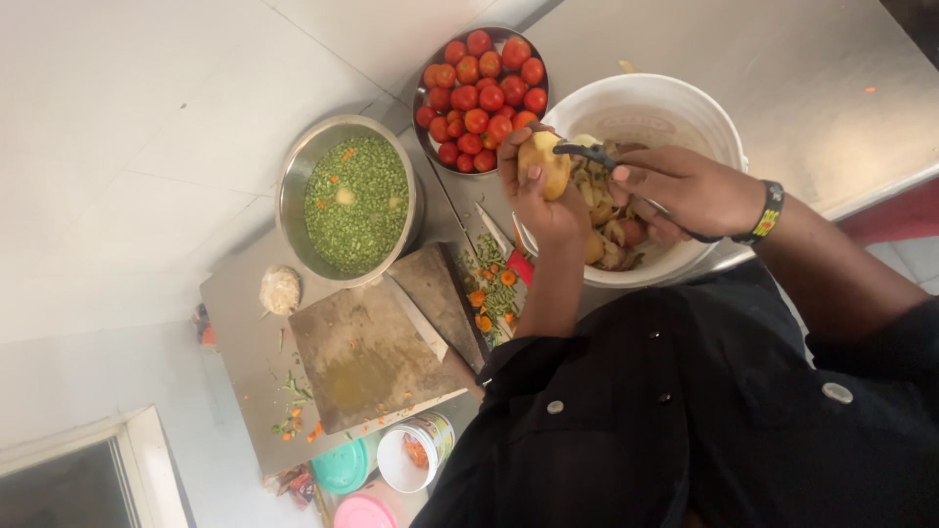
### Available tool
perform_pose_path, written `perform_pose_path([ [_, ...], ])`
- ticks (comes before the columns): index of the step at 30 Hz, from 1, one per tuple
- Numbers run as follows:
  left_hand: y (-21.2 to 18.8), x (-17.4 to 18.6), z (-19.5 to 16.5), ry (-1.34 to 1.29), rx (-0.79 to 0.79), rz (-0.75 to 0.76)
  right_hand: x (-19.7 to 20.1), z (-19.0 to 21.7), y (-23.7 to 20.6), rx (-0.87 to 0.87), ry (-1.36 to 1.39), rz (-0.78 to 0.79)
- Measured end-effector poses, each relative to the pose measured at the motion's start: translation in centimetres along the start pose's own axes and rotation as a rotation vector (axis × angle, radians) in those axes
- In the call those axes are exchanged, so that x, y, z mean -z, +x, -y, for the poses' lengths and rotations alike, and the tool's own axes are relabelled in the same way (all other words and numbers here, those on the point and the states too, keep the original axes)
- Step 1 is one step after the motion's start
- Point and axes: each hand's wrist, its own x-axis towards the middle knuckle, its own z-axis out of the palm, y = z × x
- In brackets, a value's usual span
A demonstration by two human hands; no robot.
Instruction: The person peels potatoes with a handheld peeler over a bucket of peeled potatoes, dropping peels aside, then switches to peeling and trimming onions with a knife over the same bucket. Bowls of tomatoes and chopped greens sit on the stainless steel counter nearby.
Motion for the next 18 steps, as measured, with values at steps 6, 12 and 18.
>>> perform_pose_path([
  [6,0.4,0.0,-0.4,0.435,-0.28,-0.144,-3.1,-1.8,-0.6,-0.026,0.04,0.052],
  [12,0.1,-0.1,-0.2,0.369,-0.194,-0.161,-2.2,-1.6,-1.3,-0.027,0.069,0.088],
  [18,0.8,0.4,-0.3,0.02,0.047,0.008,0.1,0.8,-0.2,0.008,0.045,-0.052],
])
